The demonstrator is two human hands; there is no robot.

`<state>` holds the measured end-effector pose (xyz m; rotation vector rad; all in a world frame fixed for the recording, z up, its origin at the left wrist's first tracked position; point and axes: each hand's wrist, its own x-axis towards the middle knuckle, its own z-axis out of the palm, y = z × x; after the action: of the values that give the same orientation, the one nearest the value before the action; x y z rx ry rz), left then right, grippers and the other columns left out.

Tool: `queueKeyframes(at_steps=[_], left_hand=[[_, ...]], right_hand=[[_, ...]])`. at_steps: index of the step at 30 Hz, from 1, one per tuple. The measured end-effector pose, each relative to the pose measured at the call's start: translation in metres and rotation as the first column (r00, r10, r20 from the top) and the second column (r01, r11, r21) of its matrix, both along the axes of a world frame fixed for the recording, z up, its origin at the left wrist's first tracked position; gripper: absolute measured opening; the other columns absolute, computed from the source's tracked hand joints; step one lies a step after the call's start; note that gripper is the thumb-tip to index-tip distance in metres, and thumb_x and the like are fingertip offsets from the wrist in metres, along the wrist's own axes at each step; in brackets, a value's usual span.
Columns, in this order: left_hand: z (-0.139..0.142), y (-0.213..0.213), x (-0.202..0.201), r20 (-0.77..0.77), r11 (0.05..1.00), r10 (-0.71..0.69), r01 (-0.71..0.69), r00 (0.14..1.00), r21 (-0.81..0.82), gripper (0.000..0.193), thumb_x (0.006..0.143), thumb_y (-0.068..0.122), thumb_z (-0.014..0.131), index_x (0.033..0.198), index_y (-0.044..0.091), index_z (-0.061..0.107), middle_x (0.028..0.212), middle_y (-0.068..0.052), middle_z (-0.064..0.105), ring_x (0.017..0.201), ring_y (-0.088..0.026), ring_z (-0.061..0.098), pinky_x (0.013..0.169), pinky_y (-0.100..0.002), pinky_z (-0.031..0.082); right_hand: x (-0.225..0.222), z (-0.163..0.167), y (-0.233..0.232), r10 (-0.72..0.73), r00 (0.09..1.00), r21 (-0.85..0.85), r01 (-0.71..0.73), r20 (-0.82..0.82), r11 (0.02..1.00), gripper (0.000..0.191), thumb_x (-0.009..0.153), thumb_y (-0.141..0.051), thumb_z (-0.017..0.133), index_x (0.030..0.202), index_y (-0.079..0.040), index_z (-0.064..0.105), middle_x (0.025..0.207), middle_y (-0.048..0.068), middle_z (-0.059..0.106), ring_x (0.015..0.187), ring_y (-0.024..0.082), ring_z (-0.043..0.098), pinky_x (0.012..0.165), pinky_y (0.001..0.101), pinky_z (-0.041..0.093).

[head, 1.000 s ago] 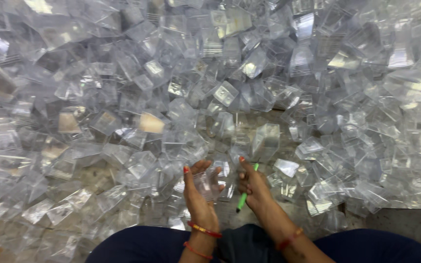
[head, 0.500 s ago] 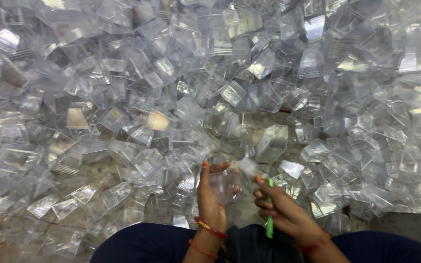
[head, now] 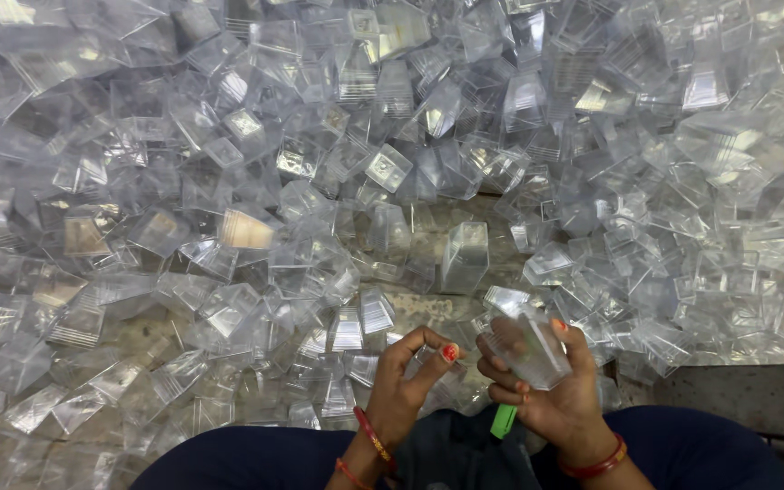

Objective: The person sits on the floor in front of a large pile of clear plastic cups and repeatedly picks up individual cups, nests them together by hand, and sets the nested stacks back onto the pile. They hold a small green marker-like object in one hand while stacking.

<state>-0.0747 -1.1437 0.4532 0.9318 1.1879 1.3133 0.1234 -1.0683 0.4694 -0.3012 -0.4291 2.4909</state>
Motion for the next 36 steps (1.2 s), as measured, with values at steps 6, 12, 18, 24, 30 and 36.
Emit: queueKeyframes(at_steps=[6, 12, 18, 24, 30, 36], left_hand=[[0.002, 0.000, 0.003, 0.045, 0.999, -0.036, 0.035, 0.998, 0.024, 0.029, 0.095, 0.030, 0.065, 0.093, 0.001, 0.070, 0.093, -0.006, 0.077, 0.091, -0.012, 0.070, 0.087, -0.028, 0.052], [0.009, -0.001, 0.006, -0.136, 0.999, 0.012, -0.008, 0.991, 0.033, 0.043, 0.087, 0.036, 0.075, 0.111, 0.002, 0.066, 0.093, -0.009, 0.075, 0.087, -0.016, 0.073, 0.078, -0.031, 0.056], [0.022, -0.002, 0.007, -0.492, 0.997, -0.016, -0.021, 0.870, -0.070, 0.085, 0.083, 0.041, 0.072, 0.157, 0.020, 0.037, 0.096, -0.011, 0.075, 0.077, -0.026, 0.075, 0.068, -0.038, 0.055], [0.024, -0.002, 0.012, -0.437, 0.997, 0.010, -0.043, 0.899, -0.067, 0.081, 0.086, 0.038, 0.066, 0.158, 0.022, 0.033, 0.091, -0.012, 0.074, 0.072, -0.027, 0.075, 0.065, -0.040, 0.056], [0.021, -0.002, 0.016, -0.382, 0.999, 0.042, -0.038, 0.923, 0.017, 0.073, 0.090, 0.034, 0.064, 0.156, 0.020, 0.038, 0.094, -0.015, 0.076, 0.079, -0.027, 0.078, 0.068, -0.039, 0.059], [0.019, -0.003, 0.017, -0.450, 0.994, 0.077, -0.104, 0.890, -0.036, 0.071, 0.087, 0.040, 0.067, 0.149, 0.017, 0.042, 0.097, -0.020, 0.075, 0.081, -0.034, 0.078, 0.068, -0.042, 0.058]], right_hand=[[0.001, 0.001, 0.002, -0.031, 0.979, -0.085, 0.014, -0.200, 0.996, 0.046, 0.098, -0.048, 0.055, 0.110, -0.003, 0.049, 0.083, 0.010, 0.051, 0.064, 0.011, 0.043, 0.053, 0.0232, 0.035], [-0.011, -0.013, 0.003, -0.325, 0.692, 0.257, 0.204, 0.645, 0.945, 0.054, 0.084, -0.043, 0.049, 0.126, -0.008, 0.052, 0.095, 0.006, 0.065, 0.065, 0.009, 0.054, 0.045, 0.0229, 0.032], [-0.019, -0.015, -0.001, -0.495, 0.508, 0.642, -0.161, 0.705, 0.749, 0.047, 0.090, -0.021, 0.058, 0.132, -0.003, 0.053, 0.077, 0.001, 0.052, 0.059, 0.007, 0.043, 0.052, 0.0237, 0.035], [-0.021, -0.003, -0.007, -0.419, 0.601, 0.584, -0.100, 0.681, 0.806, 0.061, 0.085, -0.014, 0.052, 0.145, -0.008, 0.046, 0.065, -0.001, 0.050, 0.054, 0.006, 0.040, 0.049, 0.0231, 0.030], [-0.022, -0.008, -0.006, -0.371, 0.633, 0.528, -0.070, 0.680, 0.847, 0.064, 0.082, -0.014, 0.047, 0.146, -0.010, 0.046, 0.063, 0.002, 0.054, 0.049, 0.006, 0.038, 0.046, 0.0222, 0.030], [-0.022, -0.019, -0.008, -0.352, 0.648, 0.508, -0.063, 0.675, 0.859, 0.060, 0.083, -0.017, 0.046, 0.142, -0.008, 0.049, 0.068, 0.003, 0.055, 0.051, 0.007, 0.044, 0.045, 0.0217, 0.032]])
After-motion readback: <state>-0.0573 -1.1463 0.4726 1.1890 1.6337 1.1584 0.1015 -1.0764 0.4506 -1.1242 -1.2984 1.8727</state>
